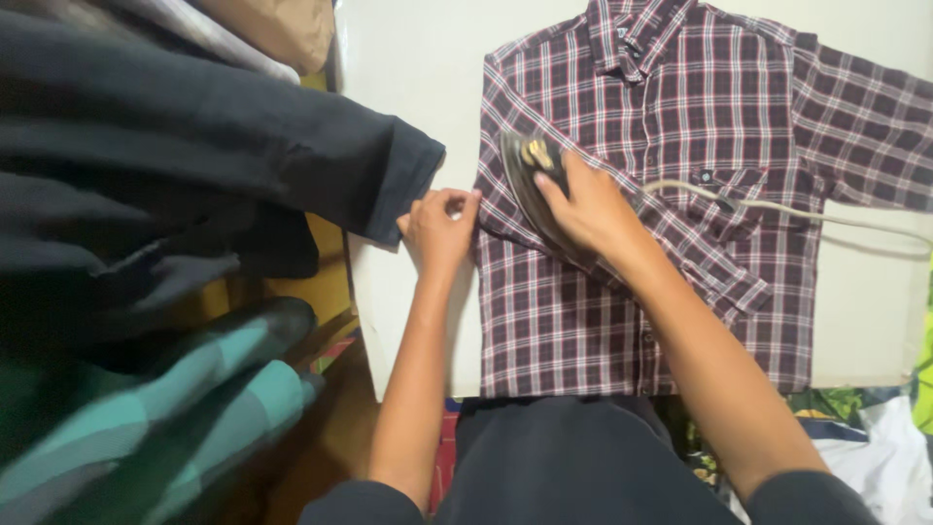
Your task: The person lays out a white t-shirt on a bed, then moves to a white table to unfold and smooth a plaid shirt. They use an iron to press the plaid shirt, moving the iron across the body and sleeves while holding the fabric flat with their other hand.
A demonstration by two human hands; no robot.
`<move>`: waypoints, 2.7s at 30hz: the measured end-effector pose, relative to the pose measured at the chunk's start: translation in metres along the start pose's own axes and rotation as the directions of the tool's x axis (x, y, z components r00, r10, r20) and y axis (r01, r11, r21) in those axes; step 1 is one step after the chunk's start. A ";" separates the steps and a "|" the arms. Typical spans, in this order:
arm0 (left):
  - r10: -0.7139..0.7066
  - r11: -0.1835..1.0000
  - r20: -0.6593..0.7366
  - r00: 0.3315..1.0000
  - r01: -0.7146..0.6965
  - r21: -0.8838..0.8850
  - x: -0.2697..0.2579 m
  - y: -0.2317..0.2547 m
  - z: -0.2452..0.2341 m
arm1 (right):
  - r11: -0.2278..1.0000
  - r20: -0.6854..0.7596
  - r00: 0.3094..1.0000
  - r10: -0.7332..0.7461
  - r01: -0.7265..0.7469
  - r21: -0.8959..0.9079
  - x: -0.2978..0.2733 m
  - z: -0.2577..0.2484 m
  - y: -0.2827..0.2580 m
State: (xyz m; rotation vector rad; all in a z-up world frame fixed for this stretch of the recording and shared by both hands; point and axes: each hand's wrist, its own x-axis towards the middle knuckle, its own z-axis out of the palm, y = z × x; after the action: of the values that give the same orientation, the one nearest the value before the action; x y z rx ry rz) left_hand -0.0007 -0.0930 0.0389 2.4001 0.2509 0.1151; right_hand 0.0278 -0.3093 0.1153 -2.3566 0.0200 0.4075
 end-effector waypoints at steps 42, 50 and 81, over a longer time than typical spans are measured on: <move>-0.110 0.990 0.076 0.991 0.116 -0.083 0.006 -0.022 0.010 | 0.998 -0.306 0.950 0.059 -0.061 0.002 0.035 0.064 -0.044; -0.119 0.993 0.018 0.993 0.119 0.004 0.004 -0.006 0.005 | 0.985 -0.253 0.953 0.165 -0.172 -0.004 -0.012 0.044 -0.015; 0.396 0.775 0.124 0.910 -0.403 0.486 0.082 0.016 0.101 | 0.929 -0.300 0.891 0.341 -0.368 -0.035 -0.108 -0.014 0.055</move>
State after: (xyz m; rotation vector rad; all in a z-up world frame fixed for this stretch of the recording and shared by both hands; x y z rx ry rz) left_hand 0.0975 -0.1527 -0.0242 2.9471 -0.2880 0.2546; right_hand -0.0776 -0.3699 0.1197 -2.4852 0.5917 0.2337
